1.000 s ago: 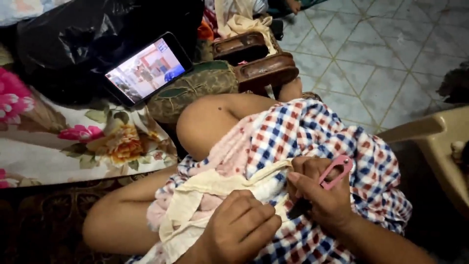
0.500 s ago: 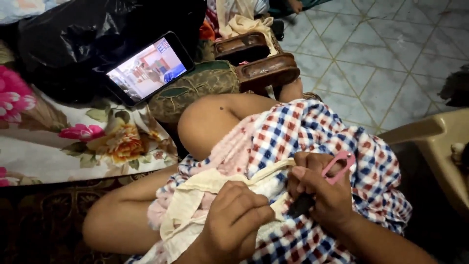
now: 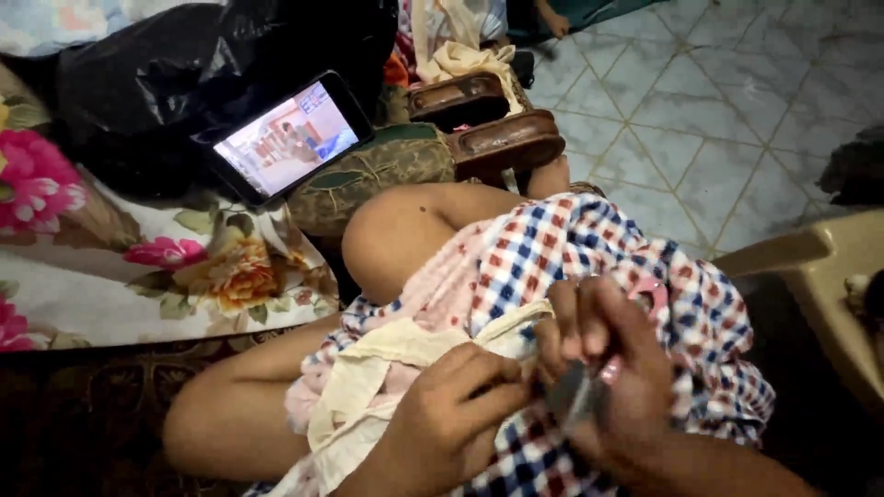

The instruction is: A person sits on the floor hand-sewing a white fabric item, using a small pink tool to assist, while a tablet plays a video nearby.

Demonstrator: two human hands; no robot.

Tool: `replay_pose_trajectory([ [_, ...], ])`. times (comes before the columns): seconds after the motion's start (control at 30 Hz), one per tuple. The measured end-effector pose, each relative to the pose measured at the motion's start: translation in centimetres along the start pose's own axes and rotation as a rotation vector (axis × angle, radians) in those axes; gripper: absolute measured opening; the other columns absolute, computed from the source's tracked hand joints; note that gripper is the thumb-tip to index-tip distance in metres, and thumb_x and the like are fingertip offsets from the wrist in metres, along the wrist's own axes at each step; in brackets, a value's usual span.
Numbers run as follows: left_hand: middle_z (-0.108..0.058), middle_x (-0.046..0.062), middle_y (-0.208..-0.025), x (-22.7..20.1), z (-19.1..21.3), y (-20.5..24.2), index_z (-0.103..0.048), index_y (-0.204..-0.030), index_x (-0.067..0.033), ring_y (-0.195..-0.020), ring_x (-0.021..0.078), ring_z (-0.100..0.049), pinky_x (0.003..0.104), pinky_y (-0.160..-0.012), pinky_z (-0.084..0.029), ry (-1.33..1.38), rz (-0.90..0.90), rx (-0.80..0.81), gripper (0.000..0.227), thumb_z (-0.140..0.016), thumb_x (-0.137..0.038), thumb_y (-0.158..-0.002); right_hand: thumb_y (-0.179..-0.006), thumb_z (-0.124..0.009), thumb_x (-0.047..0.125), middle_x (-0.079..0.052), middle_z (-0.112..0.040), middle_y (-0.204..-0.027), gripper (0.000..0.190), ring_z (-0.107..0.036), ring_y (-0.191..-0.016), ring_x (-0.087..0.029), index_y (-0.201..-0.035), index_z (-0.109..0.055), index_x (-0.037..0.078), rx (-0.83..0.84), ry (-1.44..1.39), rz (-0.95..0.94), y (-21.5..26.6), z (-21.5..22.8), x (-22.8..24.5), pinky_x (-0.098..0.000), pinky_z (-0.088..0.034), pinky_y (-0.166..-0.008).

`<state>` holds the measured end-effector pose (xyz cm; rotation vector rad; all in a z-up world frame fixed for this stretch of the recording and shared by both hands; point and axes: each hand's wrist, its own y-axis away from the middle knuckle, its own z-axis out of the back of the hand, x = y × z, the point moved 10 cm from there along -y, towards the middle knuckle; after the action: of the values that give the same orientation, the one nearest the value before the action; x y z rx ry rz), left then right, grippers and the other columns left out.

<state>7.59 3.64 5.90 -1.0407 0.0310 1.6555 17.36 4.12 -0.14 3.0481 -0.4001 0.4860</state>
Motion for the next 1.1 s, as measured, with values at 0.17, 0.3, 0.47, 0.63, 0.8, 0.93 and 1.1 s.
replay_pose_trajectory([
  [0.17, -0.060, 0.012, -0.093, 0.5, 0.3, 0.5, -0.061, -0.091, 0.0026, -0.079, 0.0266, -0.058, 0.033, -0.071, -0.048, -0.042, -0.011, -0.065, 0.024, -0.057, 0.002, -0.068, -0.086, -0.053, 0.006, -0.003, -0.043, -0.053, 0.028, -0.040, -0.042, -0.011, -0.062, -0.040, 0.011, -0.197, 0.328, 0.096, -1.0, 4.7, 0.0, -0.0215, -0.031, -0.037],
  [0.3, -0.060, 0.015, -0.095, 0.5, 0.3, 0.7, -0.061, -0.091, 0.0037, -0.085, 0.0300, -0.058, 0.036, -0.077, -0.049, -0.057, -0.023, -0.085, 0.019, -0.057, -0.003, -0.074, -0.084, -0.051, -0.001, -0.006, -0.046, -0.058, 0.027, -0.040, -0.046, -0.013, -0.059, -0.043, 0.008, -0.110, 0.469, 0.169, -0.3, 3.9, 0.4, -0.0234, -0.032, -0.042],
  [0.47, -0.060, 0.015, -0.091, 0.0, 0.6, 0.6, -0.061, -0.087, 0.0050, -0.080, 0.0271, -0.056, 0.040, -0.084, -0.049, -0.094, -0.074, -0.117, 0.014, -0.057, -0.001, -0.076, -0.080, -0.052, -0.005, -0.005, -0.046, -0.058, 0.028, -0.037, -0.045, -0.010, -0.057, -0.042, 0.007, -0.086, 0.644, 0.226, -0.6, 3.0, 0.9, -0.0207, -0.030, -0.040],
  [0.63, -0.060, 0.014, -0.090, -0.2, 0.8, 0.7, -0.062, -0.086, 0.0056, -0.078, 0.0260, -0.056, 0.042, -0.085, -0.049, -0.094, -0.079, -0.126, 0.011, -0.059, 0.001, -0.076, -0.077, -0.052, -0.006, -0.003, -0.044, -0.054, 0.030, -0.037, -0.044, -0.010, -0.053, -0.041, 0.007, -0.102, 0.698, 0.182, -1.0, 3.1, 0.7, -0.0214, -0.030, -0.042],
  [0.8, -0.061, 0.014, -0.089, -0.1, 0.6, 0.7, -0.062, -0.085, 0.0049, -0.078, 0.0246, -0.057, 0.042, -0.086, -0.049, -0.101, -0.076, -0.125, 0.009, -0.059, 0.003, -0.077, -0.076, -0.053, -0.006, -0.003, -0.043, -0.053, 0.030, -0.036, -0.041, -0.010, -0.054, -0.041, 0.009, -0.077, 0.729, 0.180, -1.2, 2.9, 0.7, -0.0210, -0.032, -0.039],
  [0.93, -0.060, 0.013, -0.087, -0.1, 0.6, 0.7, -0.062, -0.084, 0.0041, -0.077, 0.0234, -0.056, 0.041, -0.086, -0.049, -0.104, -0.069, -0.128, 0.008, -0.059, 0.001, -0.078, -0.076, -0.055, -0.005, -0.004, -0.044, -0.053, 0.032, -0.037, -0.042, -0.011, -0.051, -0.040, 0.007, -0.076, 0.775, 0.185, -1.1, 2.8, 0.7, -0.0214, -0.032, -0.040],
  [1.1, -0.060, 0.012, -0.087, 0.0, 0.5, 0.8, -0.063, -0.085, 0.0038, -0.078, 0.0223, -0.056, 0.041, -0.087, -0.048, -0.104, -0.073, -0.119, 0.008, -0.060, 0.001, -0.078, -0.077, -0.055, -0.006, -0.005, -0.045, -0.056, 0.033, -0.038, -0.045, -0.012, -0.051, -0.040, 0.007, -0.066, 0.776, 0.175, -0.9, 3.0, 0.6, -0.0213, -0.034, -0.043],
])
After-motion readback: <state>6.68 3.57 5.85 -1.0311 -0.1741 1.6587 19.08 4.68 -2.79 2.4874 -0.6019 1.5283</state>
